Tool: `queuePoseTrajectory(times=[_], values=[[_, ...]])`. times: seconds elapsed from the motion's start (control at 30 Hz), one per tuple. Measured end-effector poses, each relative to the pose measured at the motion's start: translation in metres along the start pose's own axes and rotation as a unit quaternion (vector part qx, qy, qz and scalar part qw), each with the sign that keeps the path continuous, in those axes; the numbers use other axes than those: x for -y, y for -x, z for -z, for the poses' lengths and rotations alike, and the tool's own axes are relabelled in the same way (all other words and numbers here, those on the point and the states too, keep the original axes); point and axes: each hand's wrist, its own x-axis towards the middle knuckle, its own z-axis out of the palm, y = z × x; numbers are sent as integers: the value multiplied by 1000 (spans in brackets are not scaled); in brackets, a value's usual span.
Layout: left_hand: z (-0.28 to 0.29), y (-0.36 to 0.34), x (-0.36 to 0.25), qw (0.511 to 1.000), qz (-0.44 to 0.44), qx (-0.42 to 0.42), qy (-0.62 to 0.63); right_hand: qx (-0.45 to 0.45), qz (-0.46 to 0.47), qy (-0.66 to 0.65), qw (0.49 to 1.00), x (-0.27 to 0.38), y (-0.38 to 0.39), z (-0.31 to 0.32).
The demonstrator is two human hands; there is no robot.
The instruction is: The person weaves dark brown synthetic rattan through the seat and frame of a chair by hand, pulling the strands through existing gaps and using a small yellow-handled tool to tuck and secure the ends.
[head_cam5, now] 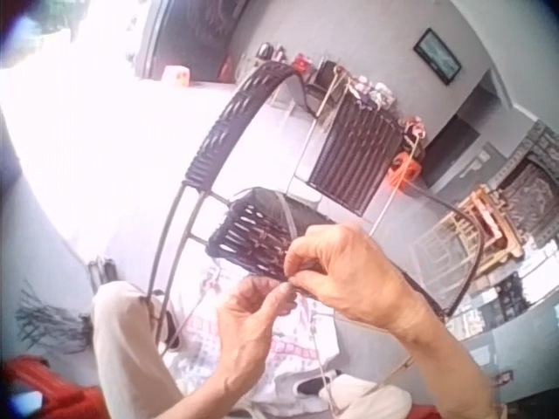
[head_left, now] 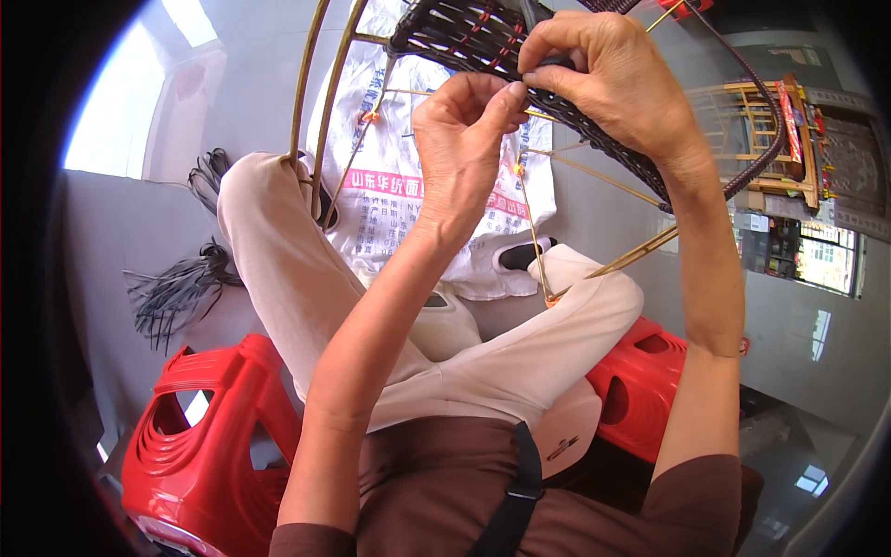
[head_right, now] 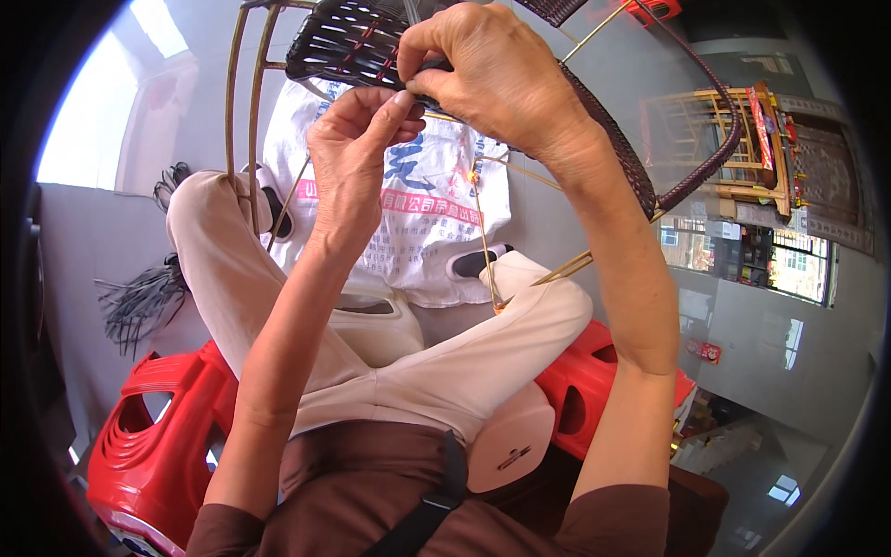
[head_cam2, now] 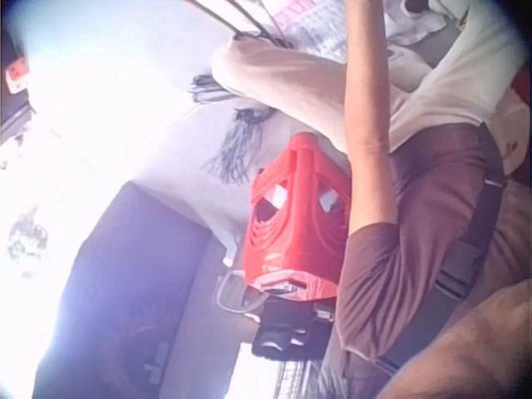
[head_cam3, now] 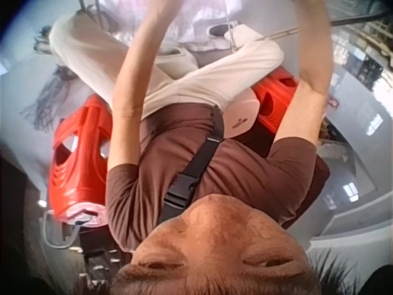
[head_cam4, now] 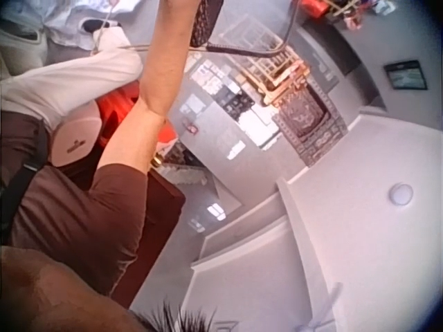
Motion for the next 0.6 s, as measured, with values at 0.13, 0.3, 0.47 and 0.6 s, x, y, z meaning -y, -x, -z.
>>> queuePoseTrajectory(times=[0.13, 0.3, 0.47, 0.6], values=[[1, 0, 2, 999, -14, 14, 42, 40, -67, -98, 992, -11, 3, -6], [18, 14, 14, 999, -30, 0, -28, -168, -162, -178, 956, -4, 15, -7], [23, 31, 18, 999, -6, 9, -32, -221, -154, -149, 951, -40, 20, -19], [16, 29, 14, 1000, 15, 9, 6, -218, -156, -141, 953, -43, 10, -24]])
